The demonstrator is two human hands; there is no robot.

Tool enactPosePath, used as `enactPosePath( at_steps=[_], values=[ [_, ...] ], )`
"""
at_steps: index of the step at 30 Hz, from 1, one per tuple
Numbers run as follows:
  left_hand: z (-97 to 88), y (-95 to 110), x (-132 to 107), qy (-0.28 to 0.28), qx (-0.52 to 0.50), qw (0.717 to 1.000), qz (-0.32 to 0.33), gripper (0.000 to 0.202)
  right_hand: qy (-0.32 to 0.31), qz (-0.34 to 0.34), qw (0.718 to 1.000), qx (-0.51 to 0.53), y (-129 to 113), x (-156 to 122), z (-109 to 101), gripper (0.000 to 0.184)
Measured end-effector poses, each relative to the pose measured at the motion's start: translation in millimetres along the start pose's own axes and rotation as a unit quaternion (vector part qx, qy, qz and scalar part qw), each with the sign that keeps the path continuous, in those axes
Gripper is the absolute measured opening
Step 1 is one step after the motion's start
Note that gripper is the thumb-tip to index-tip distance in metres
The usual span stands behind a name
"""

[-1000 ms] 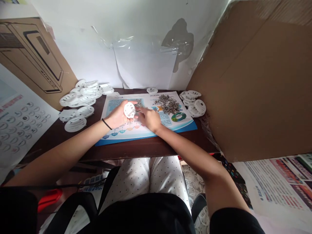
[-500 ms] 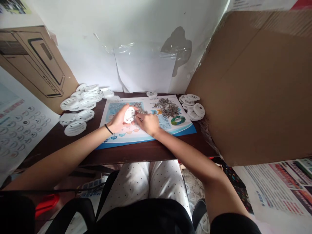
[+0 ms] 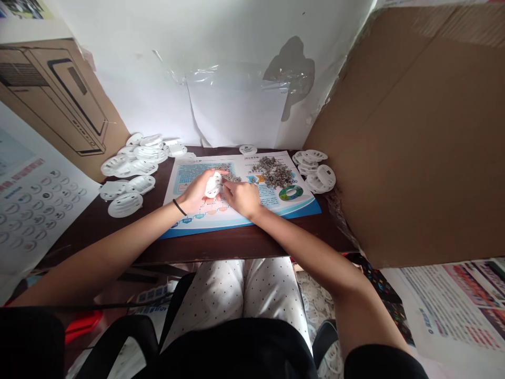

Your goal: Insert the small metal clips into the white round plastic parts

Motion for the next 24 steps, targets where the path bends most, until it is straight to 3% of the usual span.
enactPosePath(
  at_steps=[10, 24],
  values=[
    [4.0, 6.7, -6.9, 0.055, 0.039, 0.998, 0.016, 0.036, -0.028, 0.015, 0.999, -0.027, -3.3, 0.0, 1.4, 0.035],
    [1.7, 0.2, -4.9, 0.118, -0.004, 0.993, -0.001, 0.027, -0.051, -0.012, 0.999, -0.015, -5.5, 1.4, 9.3, 0.033]
  ],
)
Point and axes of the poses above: each hand's wrist, its own x-axis towards the middle knuckle, its own z-axis out of the palm, y = z × x, the point moved 7 cm from there along x, towards the middle knuckle, and after that the axes turned 1 degree about -z, right-handed, at the moved point
